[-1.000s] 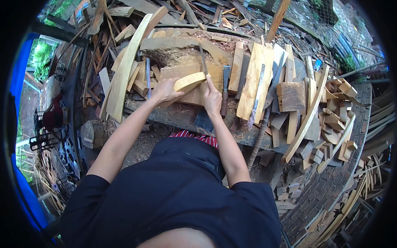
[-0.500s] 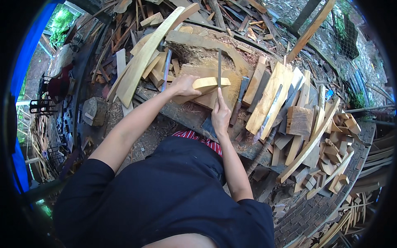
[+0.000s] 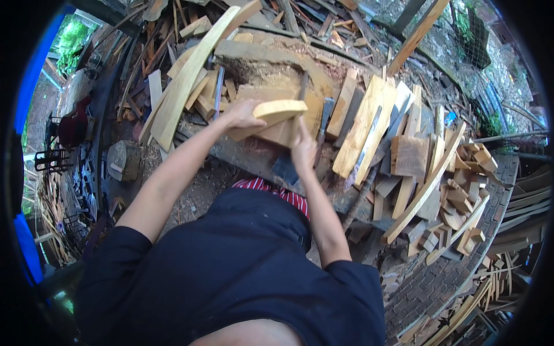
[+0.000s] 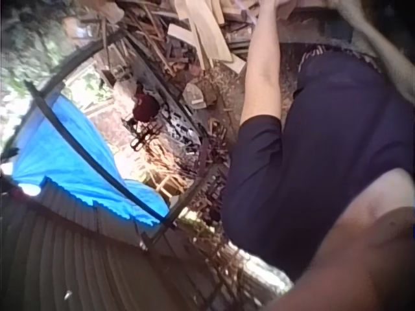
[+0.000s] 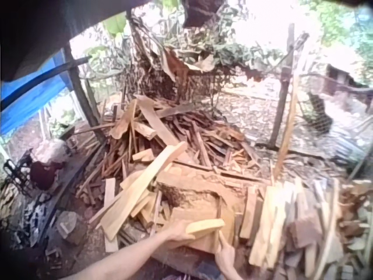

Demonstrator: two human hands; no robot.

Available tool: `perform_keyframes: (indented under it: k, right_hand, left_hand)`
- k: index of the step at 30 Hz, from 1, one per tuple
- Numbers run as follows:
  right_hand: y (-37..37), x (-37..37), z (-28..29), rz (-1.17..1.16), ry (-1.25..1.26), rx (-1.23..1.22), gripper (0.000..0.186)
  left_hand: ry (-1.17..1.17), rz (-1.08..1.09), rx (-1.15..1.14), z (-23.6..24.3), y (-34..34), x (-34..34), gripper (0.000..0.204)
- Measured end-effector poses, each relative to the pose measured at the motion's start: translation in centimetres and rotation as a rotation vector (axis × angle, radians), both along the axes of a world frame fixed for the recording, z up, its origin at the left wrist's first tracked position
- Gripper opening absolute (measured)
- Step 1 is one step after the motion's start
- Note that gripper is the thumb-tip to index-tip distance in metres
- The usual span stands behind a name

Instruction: Manually shape a small piece of wood using a rasp or file.

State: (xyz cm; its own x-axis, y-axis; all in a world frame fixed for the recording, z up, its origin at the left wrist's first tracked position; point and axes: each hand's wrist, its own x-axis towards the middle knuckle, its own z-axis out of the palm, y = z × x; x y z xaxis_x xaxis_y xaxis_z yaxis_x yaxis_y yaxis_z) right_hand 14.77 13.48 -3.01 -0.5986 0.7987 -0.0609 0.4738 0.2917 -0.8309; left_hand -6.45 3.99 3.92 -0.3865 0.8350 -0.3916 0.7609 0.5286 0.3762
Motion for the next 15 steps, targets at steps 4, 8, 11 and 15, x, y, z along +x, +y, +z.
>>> perform_keyframes:
  k: [4, 8, 11, 15]
  right_hand:
    - [-1.9, 1.5, 0.2, 0.0, 0.057, -0.157, 0.041]
    - [1.7, 1.3, 0.3, -0.079, 0.061, -0.135, 0.042]
    - [2.2, 1.7, 1.0, -0.067, -0.01, -0.25, 0.049]
    - [2.4, 2.2, -3.0, -0.147, 0.066, -0.179, 0.052]
  left_hand:
    - [0.03, -0.029, -0.078, 0.9, 0.1, 1.0, 0.071]
    - [0.091, 0.03, -0.058, 1.5, -0.2, 1.7, 0.065]
    - [0.132, 0.036, -0.089, 2.3, -0.3, 3.0, 0.06]
    - [0.12, -0.103, -0.086, 2.6, 0.0, 2.7, 0.063]
